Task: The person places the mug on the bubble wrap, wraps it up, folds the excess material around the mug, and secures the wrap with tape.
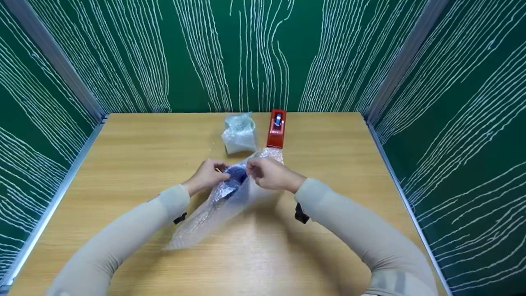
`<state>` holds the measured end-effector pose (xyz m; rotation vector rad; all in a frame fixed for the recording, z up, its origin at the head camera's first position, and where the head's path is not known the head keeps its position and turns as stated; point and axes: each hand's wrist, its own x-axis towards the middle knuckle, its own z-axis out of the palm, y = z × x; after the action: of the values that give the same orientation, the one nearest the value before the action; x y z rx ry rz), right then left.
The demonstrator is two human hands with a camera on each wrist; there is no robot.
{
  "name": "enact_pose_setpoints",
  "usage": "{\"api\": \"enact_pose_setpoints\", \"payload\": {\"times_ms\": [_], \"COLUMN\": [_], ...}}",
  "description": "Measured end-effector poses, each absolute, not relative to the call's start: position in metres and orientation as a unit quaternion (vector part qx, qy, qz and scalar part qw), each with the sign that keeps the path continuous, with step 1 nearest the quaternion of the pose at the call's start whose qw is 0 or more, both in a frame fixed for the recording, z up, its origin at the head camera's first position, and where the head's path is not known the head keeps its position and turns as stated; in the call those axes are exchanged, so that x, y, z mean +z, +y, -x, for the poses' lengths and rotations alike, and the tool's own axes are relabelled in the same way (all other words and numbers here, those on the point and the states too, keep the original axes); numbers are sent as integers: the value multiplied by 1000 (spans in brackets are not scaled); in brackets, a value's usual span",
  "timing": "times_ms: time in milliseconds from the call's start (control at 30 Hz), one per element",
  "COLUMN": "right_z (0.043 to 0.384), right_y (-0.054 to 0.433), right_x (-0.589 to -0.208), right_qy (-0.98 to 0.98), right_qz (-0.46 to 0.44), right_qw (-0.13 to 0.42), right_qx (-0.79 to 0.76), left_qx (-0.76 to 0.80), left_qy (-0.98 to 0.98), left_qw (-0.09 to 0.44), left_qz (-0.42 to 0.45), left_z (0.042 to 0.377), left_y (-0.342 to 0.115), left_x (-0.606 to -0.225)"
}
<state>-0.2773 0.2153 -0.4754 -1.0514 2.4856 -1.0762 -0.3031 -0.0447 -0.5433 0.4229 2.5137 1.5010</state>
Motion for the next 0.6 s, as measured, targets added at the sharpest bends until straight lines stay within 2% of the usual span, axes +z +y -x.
{"api": "enact_pose_setpoints", "payload": {"times_ms": [200,600], "right_z": [281,290], "right_y": [199,182], "right_x": [-479,-490], "right_qy": [853,883], "right_qz": [341,342], "right_qw": [122,66], "right_qx": [-377,-315], "left_qx": [509,532], "left_qy": [843,830], "left_qw": [91,96], "left_qz": [-147,-140], "left_z": [304,304], "left_y": [-45,-46], "left_x": [-545,-549]}}
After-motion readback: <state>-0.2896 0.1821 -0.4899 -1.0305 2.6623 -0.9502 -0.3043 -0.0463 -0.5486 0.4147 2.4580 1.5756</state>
